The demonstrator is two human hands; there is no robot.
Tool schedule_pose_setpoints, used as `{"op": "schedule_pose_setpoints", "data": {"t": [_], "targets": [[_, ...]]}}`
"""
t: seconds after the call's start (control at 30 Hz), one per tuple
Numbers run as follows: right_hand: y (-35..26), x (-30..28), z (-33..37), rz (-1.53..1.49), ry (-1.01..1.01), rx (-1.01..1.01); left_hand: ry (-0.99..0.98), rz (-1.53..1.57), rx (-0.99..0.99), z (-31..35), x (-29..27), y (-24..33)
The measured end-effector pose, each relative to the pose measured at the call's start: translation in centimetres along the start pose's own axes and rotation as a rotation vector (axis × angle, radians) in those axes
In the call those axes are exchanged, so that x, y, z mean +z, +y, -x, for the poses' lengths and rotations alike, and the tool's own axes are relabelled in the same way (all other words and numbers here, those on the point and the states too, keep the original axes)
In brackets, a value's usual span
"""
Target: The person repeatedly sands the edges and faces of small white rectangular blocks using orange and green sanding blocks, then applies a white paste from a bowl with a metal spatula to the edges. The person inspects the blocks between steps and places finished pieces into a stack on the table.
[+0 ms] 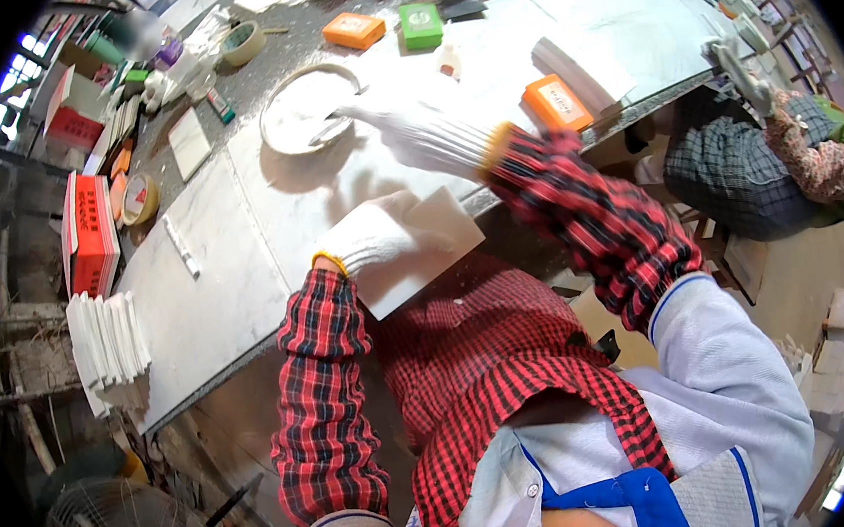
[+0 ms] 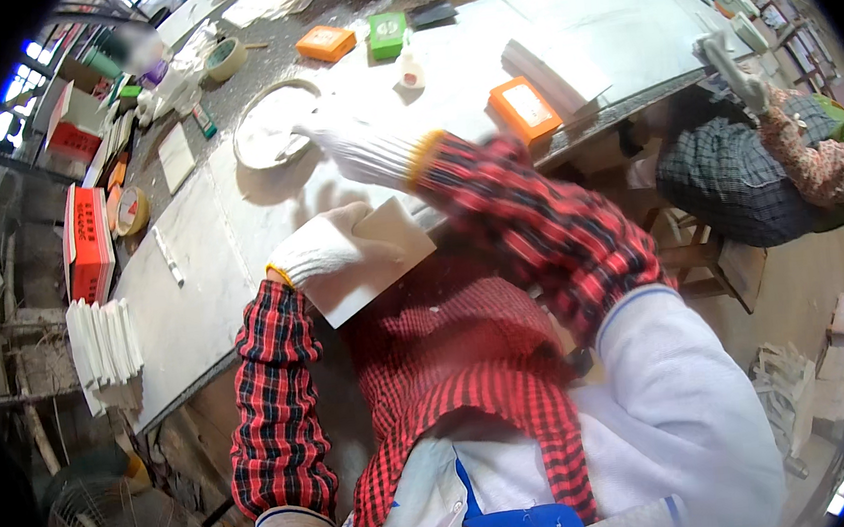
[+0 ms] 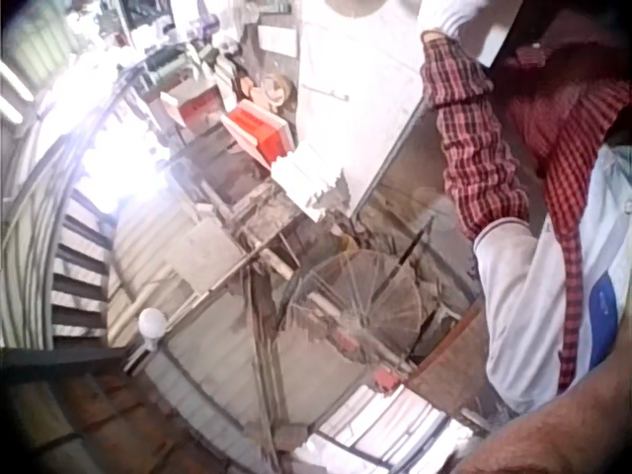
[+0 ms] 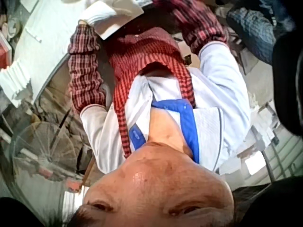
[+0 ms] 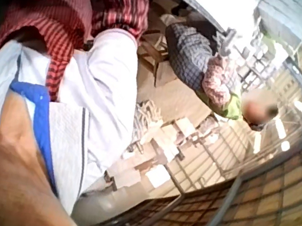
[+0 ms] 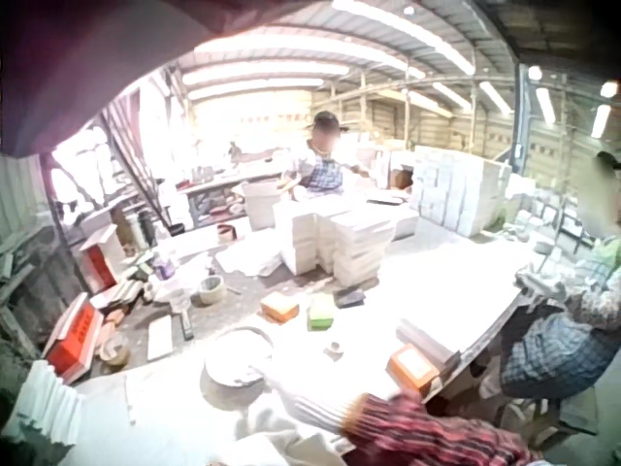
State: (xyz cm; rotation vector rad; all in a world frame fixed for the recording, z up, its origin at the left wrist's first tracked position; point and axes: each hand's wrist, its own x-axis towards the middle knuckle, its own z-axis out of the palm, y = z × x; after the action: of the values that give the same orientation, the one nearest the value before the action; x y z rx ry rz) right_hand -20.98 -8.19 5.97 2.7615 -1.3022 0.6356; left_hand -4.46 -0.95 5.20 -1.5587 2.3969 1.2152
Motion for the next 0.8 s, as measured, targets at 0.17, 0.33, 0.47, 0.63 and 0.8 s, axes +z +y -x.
{"op": "schedule_pose_setpoints", "data": {"t": [0.17, 0.33, 0.47, 0.63, 0.8], "targets": [[2.8, -1.4, 16.8, -0.580, 0.349, 0.503, -0.153, 0.211, 0.225, -5.2, 0.8, 1.1], [0.7, -1.0, 23.5, -1.766, 0.000, 1.086, -0.230, 0.018, 0.232, -7.4, 0.5, 8.9], [-0.8, 0.7, 24.1, -1.730, 0.074, 0.992, -0.185, -0.098, 0.309, -7.3, 1.0, 13.9], [-1.9, 1.4, 24.9, -1.978, 0.364, 0.986, 0.118, -0.221, 0.583, -8.8, 2.2, 13.1], [-2.5, 3.7, 24.2, -2.025, 0.482, 1.023, 0.357, -0.175, 0.704, -8.6, 4.4, 9.4]]}}
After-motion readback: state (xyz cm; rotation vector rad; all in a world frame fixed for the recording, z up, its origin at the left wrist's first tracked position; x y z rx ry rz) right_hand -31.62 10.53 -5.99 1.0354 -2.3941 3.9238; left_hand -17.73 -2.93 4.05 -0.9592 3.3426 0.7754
